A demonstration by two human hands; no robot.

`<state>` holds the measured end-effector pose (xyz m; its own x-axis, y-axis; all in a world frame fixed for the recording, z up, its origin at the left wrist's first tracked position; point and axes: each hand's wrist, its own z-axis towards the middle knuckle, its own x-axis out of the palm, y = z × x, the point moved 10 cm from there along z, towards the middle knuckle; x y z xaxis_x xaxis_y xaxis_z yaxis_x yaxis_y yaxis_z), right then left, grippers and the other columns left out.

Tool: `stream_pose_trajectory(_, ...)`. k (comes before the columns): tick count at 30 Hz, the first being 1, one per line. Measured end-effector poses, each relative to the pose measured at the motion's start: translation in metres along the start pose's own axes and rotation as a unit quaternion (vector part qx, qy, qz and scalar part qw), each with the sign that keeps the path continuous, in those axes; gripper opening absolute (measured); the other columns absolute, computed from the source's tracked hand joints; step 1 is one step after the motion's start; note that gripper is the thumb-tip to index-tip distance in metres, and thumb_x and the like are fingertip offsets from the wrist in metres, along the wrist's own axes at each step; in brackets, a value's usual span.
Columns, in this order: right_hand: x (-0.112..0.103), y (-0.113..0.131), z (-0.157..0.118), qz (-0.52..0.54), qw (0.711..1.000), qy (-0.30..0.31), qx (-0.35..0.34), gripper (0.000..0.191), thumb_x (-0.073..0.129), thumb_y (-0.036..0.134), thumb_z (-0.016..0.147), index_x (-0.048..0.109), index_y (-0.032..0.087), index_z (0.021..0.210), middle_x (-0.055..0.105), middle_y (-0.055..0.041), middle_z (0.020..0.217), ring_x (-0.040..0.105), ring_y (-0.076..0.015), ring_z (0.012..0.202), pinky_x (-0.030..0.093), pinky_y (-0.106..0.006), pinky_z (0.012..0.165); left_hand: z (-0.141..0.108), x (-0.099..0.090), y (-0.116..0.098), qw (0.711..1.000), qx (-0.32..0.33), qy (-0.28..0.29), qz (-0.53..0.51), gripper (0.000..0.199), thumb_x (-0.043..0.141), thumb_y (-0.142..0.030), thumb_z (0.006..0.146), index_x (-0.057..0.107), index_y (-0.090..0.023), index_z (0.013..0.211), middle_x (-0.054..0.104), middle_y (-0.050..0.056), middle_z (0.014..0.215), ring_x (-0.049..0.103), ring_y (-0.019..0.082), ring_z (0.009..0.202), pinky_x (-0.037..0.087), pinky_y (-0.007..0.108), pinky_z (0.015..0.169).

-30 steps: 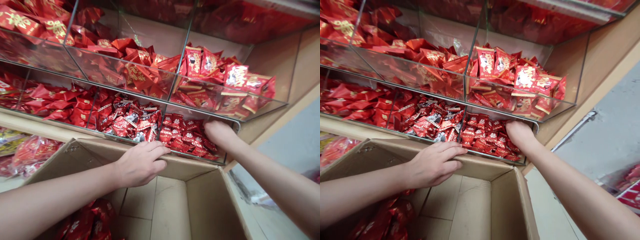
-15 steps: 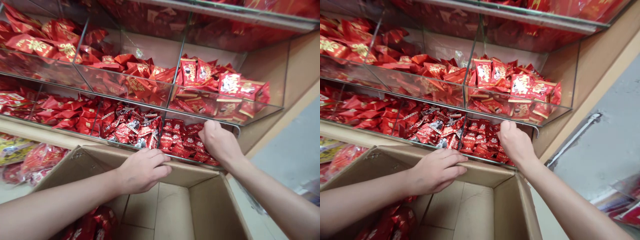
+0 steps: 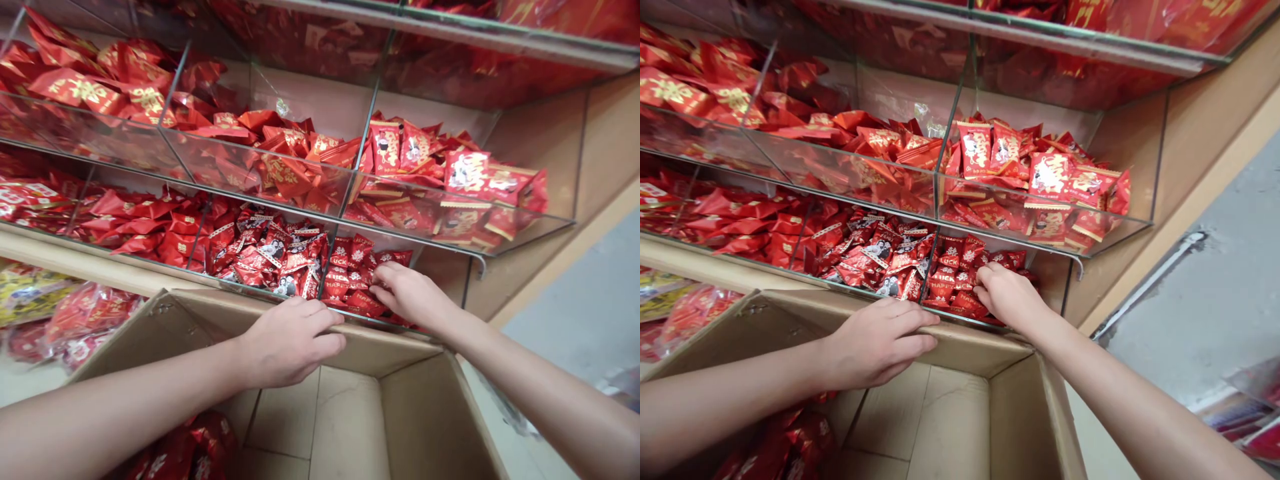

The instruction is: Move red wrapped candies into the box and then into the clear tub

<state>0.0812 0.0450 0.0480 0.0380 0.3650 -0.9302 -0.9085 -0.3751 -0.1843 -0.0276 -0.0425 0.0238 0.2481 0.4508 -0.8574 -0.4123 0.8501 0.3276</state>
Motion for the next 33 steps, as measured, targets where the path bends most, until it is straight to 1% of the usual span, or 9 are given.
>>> stream_pose_trajectory(6,0.004,-0.005,0.004,0.071,0.997,0.015,-0.020,0.016,0.051,0.030,0.079,0.058,0.016,0.082,0.059,-0.0062,0.084,0.056,-0.0154,0.074,0.042,-0.024,0.067,0.000,0.001,0.000,1.000,0.000,0.005,0.006,0.021,0.038,-0.022,0.084,0.053,-0.023,0.099,0.054,0.001,0.112,0.049,0.018,0.091,0.038,0.034,0.074)
stream_pose_trajectory(9,-0.002,-0.016,0.013,0.101,0.995,-0.007,0.003,0.020,0.047,0.030,0.082,0.062,0.016,0.080,0.064,-0.0057,0.079,0.058,-0.0156,0.072,0.042,-0.024,0.067,0.000,0.001,0.000,1.000,-0.002,0.008,0.004,0.020,0.040,-0.023,0.083,0.053,-0.023,0.099,0.054,0.001,0.111,0.048,0.018,0.090,0.038,0.034,0.073)
stream_pose_trajectory(13,-0.003,-0.026,0.037,0.079,0.996,-0.040,0.019,0.025,0.043,0.021,0.083,0.063,0.013,0.096,0.065,-0.0090,0.101,0.058,-0.0190,0.093,0.040,-0.025,0.083,0.000,0.002,0.000,1.000,-0.005,0.014,0.001,0.020,0.040,-0.024,0.083,0.053,-0.023,0.098,0.054,0.001,0.111,0.049,0.019,0.089,0.038,0.034,0.073)
stream_pose_trajectory(16,0.015,-0.025,0.059,0.055,0.998,0.005,0.018,0.029,0.043,0.022,0.083,0.061,0.013,0.104,0.061,-0.0110,0.111,0.055,-0.0210,0.101,0.039,-0.026,0.086,0.000,0.003,0.002,1.000,-0.009,0.018,-0.003,0.021,0.037,-0.025,0.085,0.053,-0.024,0.099,0.054,0.002,0.111,0.050,0.019,0.090,0.038,0.034,0.073)
stream_pose_trajectory(20,0.034,-0.030,0.079,0.054,0.996,0.062,0.044,0.032,0.045,0.028,0.082,0.060,0.015,0.106,0.060,-0.0108,0.112,0.054,-0.0224,0.103,0.039,-0.027,0.085,0.001,0.003,0.002,1.000,-0.007,0.019,-0.004,0.021,0.036,-0.024,0.085,0.052,-0.024,0.099,0.054,0.002,0.112,0.050,0.019,0.090,0.038,0.033,0.072)
stream_pose_trajectory(23,0.041,-0.035,0.087,0.057,0.994,0.077,0.058,0.032,0.041,0.031,0.084,0.062,0.015,0.102,0.062,-0.0111,0.108,0.056,-0.0231,0.099,0.040,-0.028,0.082,0.000,0.004,0.002,1.000,-0.008,0.018,-0.001,0.020,0.037,-0.024,0.085,0.053,-0.024,0.097,0.055,0.002,0.111,0.050,0.018,0.088,0.039,0.033,0.072)
stream_pose_trajectory(27,0.048,-0.041,0.092,0.065,0.992,0.086,0.069,0.036,0.036,0.032,0.086,0.058,0.015,0.110,0.057,-0.0112,0.116,0.053,-0.0232,0.104,0.039,-0.029,0.084,-0.002,0.001,0.000,1.000,-0.009,0.017,-0.021,0.020,0.039,-0.023,0.083,0.054,-0.023,0.098,0.056,0.003,0.111,0.051,0.019,0.088,0.041,0.034,0.072)
stream_pose_trajectory(30,0.048,-0.042,0.092,0.073,0.991,0.088,0.068,0.039,0.036,0.032,0.086,0.054,0.017,0.117,0.054,-0.0102,0.122,0.050,-0.0236,0.108,0.039,-0.029,0.086,0.009,-0.015,0.007,0.996,-0.037,-0.010,-0.081,0.028,0.039,-0.020,0.084,0.050,-0.018,0.109,0.052,0.006,0.118,0.049,0.019,0.103,0.041,0.033,0.086)
stream_pose_trajectory(33,0.045,-0.040,0.091,0.083,0.990,0.098,0.063,0.036,0.037,0.032,0.086,0.056,0.020,0.114,0.057,-0.0074,0.117,0.054,-0.0219,0.102,0.040,-0.028,0.083,0.044,-0.023,0.028,0.992,-0.091,0.004,-0.090,0.033,0.037,-0.016,0.085,0.047,-0.012,0.116,0.044,0.012,0.128,0.040,0.019,0.118,0.035,0.029,0.097)
